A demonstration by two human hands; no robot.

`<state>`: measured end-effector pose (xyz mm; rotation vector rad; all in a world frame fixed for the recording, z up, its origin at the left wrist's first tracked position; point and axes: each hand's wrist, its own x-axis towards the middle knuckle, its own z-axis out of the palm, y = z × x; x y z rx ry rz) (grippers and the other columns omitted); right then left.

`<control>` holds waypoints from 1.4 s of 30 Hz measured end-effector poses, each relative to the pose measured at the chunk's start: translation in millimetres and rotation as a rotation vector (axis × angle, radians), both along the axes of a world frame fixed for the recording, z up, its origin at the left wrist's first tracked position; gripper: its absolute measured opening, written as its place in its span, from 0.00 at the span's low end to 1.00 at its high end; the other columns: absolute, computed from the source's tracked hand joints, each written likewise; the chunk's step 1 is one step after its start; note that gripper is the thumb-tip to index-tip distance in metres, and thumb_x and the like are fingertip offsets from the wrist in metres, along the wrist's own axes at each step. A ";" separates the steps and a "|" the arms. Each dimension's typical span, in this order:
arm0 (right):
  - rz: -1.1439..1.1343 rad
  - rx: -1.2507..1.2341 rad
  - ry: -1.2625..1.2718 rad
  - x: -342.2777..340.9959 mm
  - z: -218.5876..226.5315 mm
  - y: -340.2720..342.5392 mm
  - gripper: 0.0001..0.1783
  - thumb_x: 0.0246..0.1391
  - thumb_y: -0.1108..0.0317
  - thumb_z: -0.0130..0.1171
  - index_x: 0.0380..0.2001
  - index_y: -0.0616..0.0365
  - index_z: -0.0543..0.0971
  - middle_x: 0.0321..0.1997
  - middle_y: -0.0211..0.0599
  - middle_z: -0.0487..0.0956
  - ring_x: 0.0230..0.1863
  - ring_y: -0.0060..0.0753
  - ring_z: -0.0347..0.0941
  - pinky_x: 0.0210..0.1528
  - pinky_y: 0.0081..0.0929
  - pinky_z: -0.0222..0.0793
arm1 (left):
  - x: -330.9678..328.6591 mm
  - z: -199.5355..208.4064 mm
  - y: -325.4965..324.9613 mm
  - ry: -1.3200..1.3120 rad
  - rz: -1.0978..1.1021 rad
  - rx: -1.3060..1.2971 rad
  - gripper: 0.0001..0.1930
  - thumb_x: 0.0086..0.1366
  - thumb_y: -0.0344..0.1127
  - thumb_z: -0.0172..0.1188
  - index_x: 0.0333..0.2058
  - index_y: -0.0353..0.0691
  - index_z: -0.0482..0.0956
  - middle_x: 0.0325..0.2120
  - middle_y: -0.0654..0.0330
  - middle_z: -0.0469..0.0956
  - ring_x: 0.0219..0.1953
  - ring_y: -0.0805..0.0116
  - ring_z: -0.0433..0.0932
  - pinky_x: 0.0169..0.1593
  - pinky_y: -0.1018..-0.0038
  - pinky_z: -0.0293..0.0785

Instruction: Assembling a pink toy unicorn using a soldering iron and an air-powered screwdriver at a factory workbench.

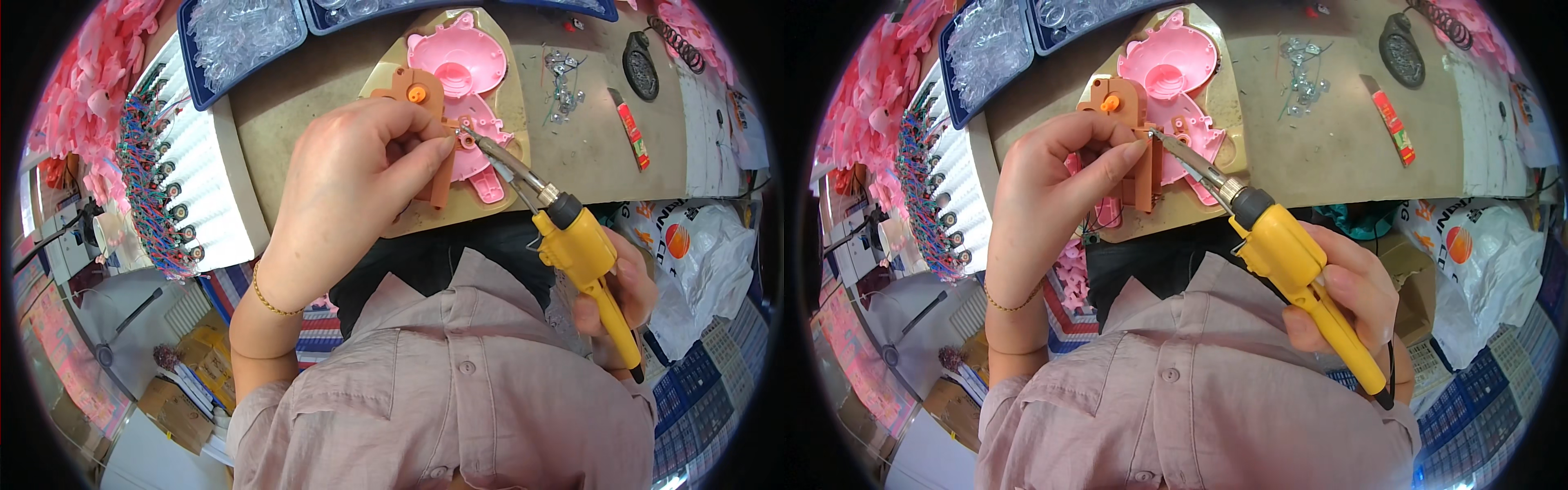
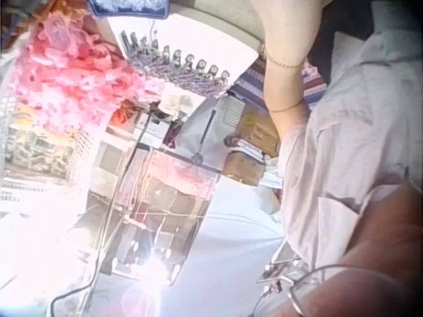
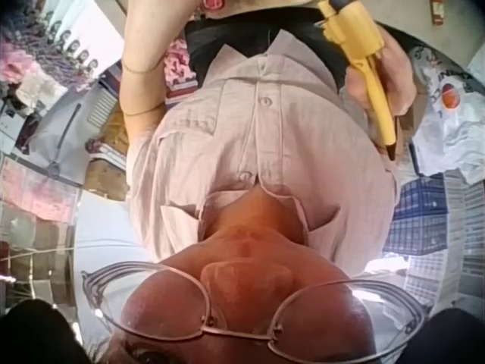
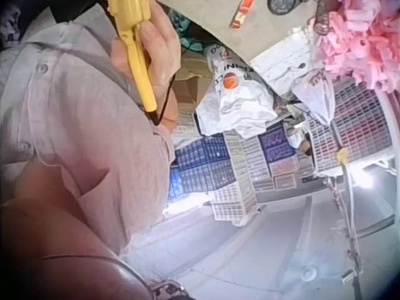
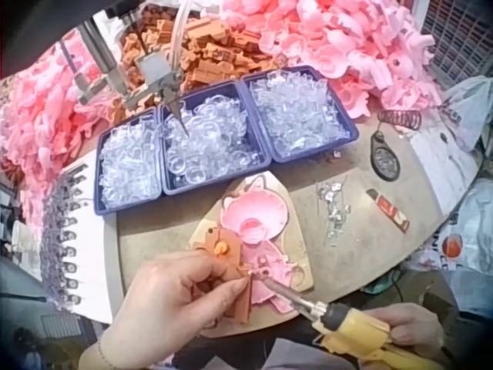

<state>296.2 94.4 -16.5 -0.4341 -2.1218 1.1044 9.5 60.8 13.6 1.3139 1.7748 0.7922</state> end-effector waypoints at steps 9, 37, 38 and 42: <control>-0.867 -0.103 0.245 53.2 17.9 47.2 0.27 0.50 0.67 0.57 0.54 0.66 0.68 0.51 0.45 0.72 0.51 0.37 0.71 0.48 0.34 0.72 | 1.8 15.6 -10.5 0.033 0.049 -0.012 0.07 0.57 0.30 0.62 0.26 0.32 0.78 0.18 0.56 0.74 0.20 0.69 0.75 0.26 0.74 0.68; 0.497 0.237 -0.544 -185.1 36.6 108.5 0.07 0.49 0.71 0.60 0.32 0.62 0.78 0.37 0.37 0.80 0.36 0.37 0.75 0.40 0.28 0.70 | -20.5 3.4 -87.9 0.196 0.150 0.011 0.04 0.58 0.27 0.62 0.31 0.37 0.75 0.29 0.56 0.73 0.30 0.59 0.74 0.33 0.71 0.70; 0.454 0.121 -0.605 -183.6 43.1 111.7 0.08 0.48 0.71 0.61 0.32 0.63 0.77 0.38 0.37 0.80 0.35 0.35 0.75 0.39 0.27 0.70 | -25.0 7.4 -87.7 0.193 0.169 0.011 0.04 0.58 0.27 0.62 0.31 0.37 0.75 0.29 0.56 0.73 0.30 0.59 0.74 0.33 0.71 0.70; 0.255 -0.012 -0.347 -182.2 80.7 113.0 0.07 0.50 0.72 0.61 0.29 0.66 0.76 0.35 0.36 0.78 0.36 0.26 0.73 0.40 0.22 0.68 | -52.5 32.2 -60.4 -0.120 0.351 0.334 0.05 0.63 0.28 0.58 0.36 0.32 0.78 0.27 0.63 0.75 0.30 0.79 0.72 0.33 0.81 0.68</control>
